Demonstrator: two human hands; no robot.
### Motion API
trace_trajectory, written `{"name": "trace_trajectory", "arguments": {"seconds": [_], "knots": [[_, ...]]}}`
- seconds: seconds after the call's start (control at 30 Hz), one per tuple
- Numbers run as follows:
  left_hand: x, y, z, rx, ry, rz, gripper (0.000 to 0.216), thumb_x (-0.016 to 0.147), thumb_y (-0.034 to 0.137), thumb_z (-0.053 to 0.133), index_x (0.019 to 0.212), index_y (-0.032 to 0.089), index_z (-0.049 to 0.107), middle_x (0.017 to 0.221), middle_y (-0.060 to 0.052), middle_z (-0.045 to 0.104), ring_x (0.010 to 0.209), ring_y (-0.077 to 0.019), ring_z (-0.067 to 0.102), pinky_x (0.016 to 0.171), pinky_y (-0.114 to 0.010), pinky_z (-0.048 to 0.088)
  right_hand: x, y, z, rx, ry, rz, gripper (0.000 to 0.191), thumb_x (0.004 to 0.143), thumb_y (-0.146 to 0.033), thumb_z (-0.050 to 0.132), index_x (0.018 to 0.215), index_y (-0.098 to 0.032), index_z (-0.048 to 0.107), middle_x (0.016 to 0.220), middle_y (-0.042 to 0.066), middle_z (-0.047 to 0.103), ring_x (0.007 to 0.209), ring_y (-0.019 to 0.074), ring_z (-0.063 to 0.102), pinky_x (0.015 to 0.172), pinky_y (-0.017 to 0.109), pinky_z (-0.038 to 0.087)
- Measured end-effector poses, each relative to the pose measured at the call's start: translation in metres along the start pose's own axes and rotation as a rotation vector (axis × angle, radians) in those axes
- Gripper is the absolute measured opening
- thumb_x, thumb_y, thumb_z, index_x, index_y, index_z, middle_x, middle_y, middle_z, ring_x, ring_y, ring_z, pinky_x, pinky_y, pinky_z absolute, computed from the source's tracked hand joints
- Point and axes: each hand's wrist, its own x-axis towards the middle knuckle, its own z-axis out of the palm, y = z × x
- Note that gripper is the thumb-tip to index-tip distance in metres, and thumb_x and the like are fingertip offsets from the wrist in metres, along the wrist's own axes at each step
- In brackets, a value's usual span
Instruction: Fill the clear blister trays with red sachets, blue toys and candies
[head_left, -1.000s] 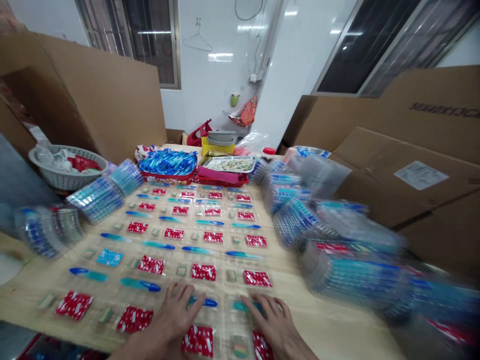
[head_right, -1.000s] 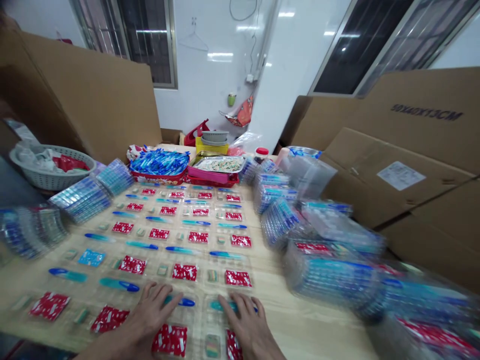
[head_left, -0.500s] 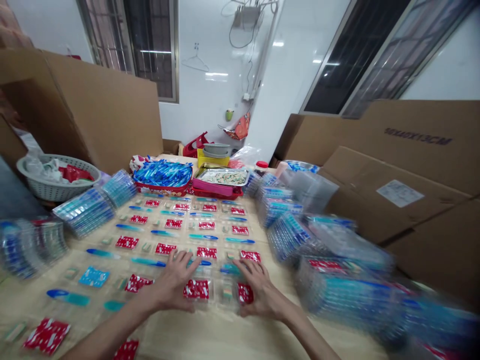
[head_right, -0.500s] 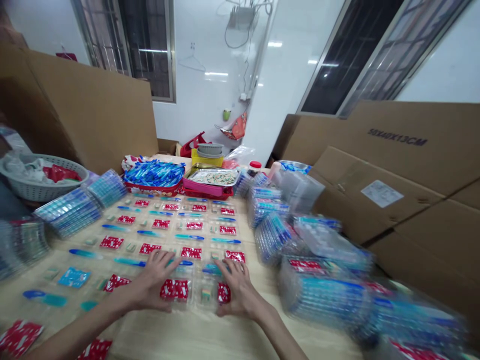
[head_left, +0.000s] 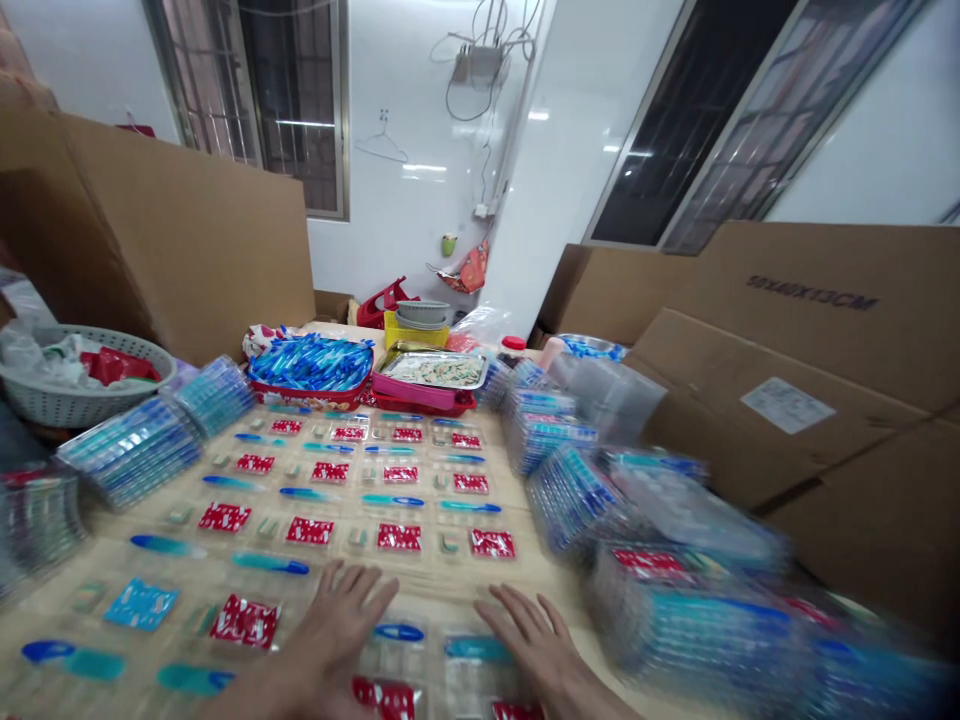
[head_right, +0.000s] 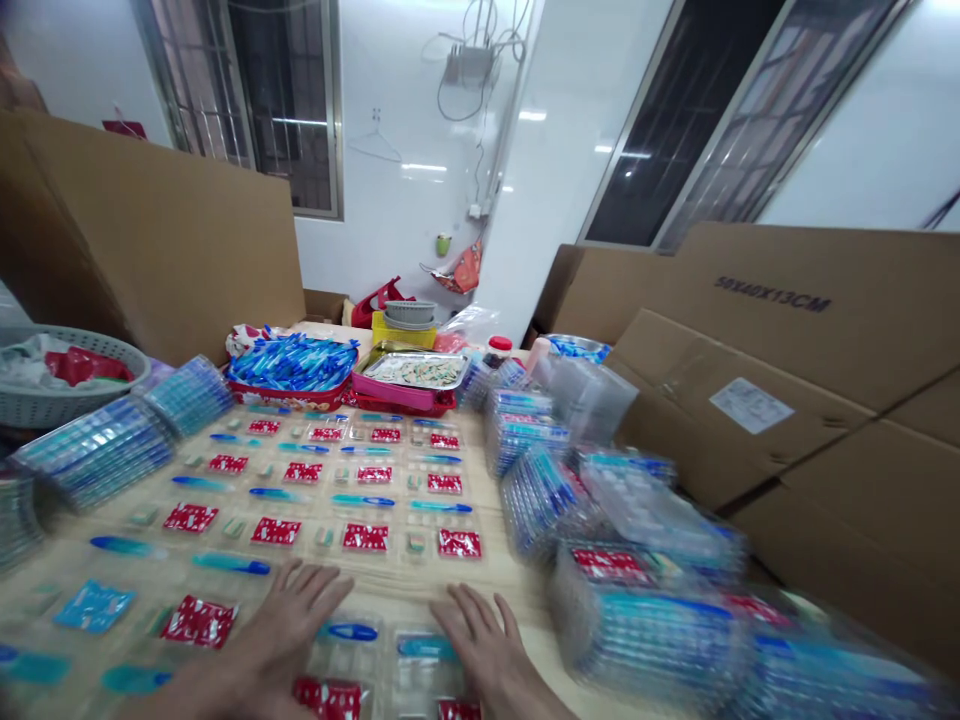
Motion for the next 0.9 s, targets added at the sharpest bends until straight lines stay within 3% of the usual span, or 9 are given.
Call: {"name": "trace_trajectory", "arguments": {"seconds": [0.1, 0.2, 0.3, 0.4, 0.53, 0.7, 0.9], "knots": [[0.028, -0.015, -0.019, 0.053, 0.112, -0.122, 0.104, 0.060, 0.069, 0.065, 0.143, 0.018, 0.030, 0.151, -0.023, 0.027, 0.139, -0.0403, 0.021, 0.110, -0.064, 0.016, 0.021, -0.011, -0.045, 0.007, 0.116, 0.005, 0.103, 0.065, -0.066, 0.064, 0.148, -0.028, 0.016, 0.156, 0.013, 0.014, 0.143, 0.0350, 0.007, 0.112, 0.060, 0.004], [0.062, -0.030, -0.029, 0.123, 0.174, -0.167, 0.109, 0.059, 0.063, 0.070, 0.145, 0.017, 0.024, 0.155, -0.022, 0.008, 0.142, -0.0380, 0.003, 0.112, -0.061, 0.012, 0.061, -0.015, -0.074, -0.049, 0.150, 0.085, 0.110, 0.062, -0.067, 0.065, 0.149, -0.021, 0.013, 0.156, 0.016, 0.006, 0.143, 0.0328, 0.000, 0.112, 0.057, 0.003], [0.085, -0.042, -0.027, 0.148, 0.072, -0.166, 0.119, 0.053, 0.065, 0.072, 0.147, 0.016, 0.016, 0.154, -0.023, 0.004, 0.141, -0.0393, -0.004, 0.111, -0.063, 0.006, 0.094, -0.005, -0.076, -0.107, 0.085, 0.130, 0.127, 0.050, -0.069, 0.071, 0.149, -0.017, 0.011, 0.155, 0.021, 0.004, 0.143, 0.0355, -0.002, 0.110, 0.059, 0.000], [0.092, -0.048, -0.019, 0.153, -0.012, -0.146, 0.116, 0.058, 0.069, 0.066, 0.147, 0.016, 0.015, 0.154, -0.025, 0.003, 0.141, -0.0398, -0.004, 0.109, -0.066, 0.005, 0.104, 0.012, -0.064, -0.088, 0.014, 0.110, 0.126, 0.051, -0.070, 0.070, 0.149, -0.019, 0.010, 0.155, 0.021, 0.007, 0.143, 0.0363, 0.000, 0.109, 0.062, -0.002], [0.087, -0.050, -0.009, 0.189, 0.008, -0.082, 0.103, 0.066, 0.066, 0.062, 0.146, 0.016, 0.021, 0.153, -0.026, 0.013, 0.142, -0.0385, 0.003, 0.110, -0.064, 0.007, 0.093, 0.025, -0.053, -0.061, 0.033, 0.076, 0.115, 0.054, -0.059, 0.073, 0.148, -0.024, 0.016, 0.154, 0.019, 0.018, 0.142, 0.0368, 0.009, 0.109, 0.061, -0.001], [0.081, -0.042, -0.014, 0.162, 0.103, -0.107, 0.109, 0.053, 0.065, 0.072, 0.140, 0.014, 0.032, 0.133, -0.022, 0.047, 0.130, -0.0376, 0.038, 0.111, -0.061, 0.011, 0.081, 0.013, -0.060, -0.049, 0.089, 0.118, 0.115, 0.048, -0.047, 0.079, 0.146, -0.020, 0.025, 0.141, 0.020, 0.036, 0.134, 0.0385, 0.028, 0.110, 0.059, 0.007], [0.047, -0.022, -0.044, 0.129, 0.199, -0.053, 0.106, 0.052, 0.063, 0.073, 0.138, 0.015, 0.034, 0.128, -0.018, 0.048, 0.124, -0.0363, 0.040, 0.109, -0.064, 0.008, 0.036, -0.011, -0.073, -0.057, 0.199, 0.027, 0.111, 0.052, -0.052, 0.078, 0.145, -0.020, 0.026, 0.135, 0.017, 0.039, 0.129, 0.0345, 0.032, 0.109, 0.052, 0.019]]}}
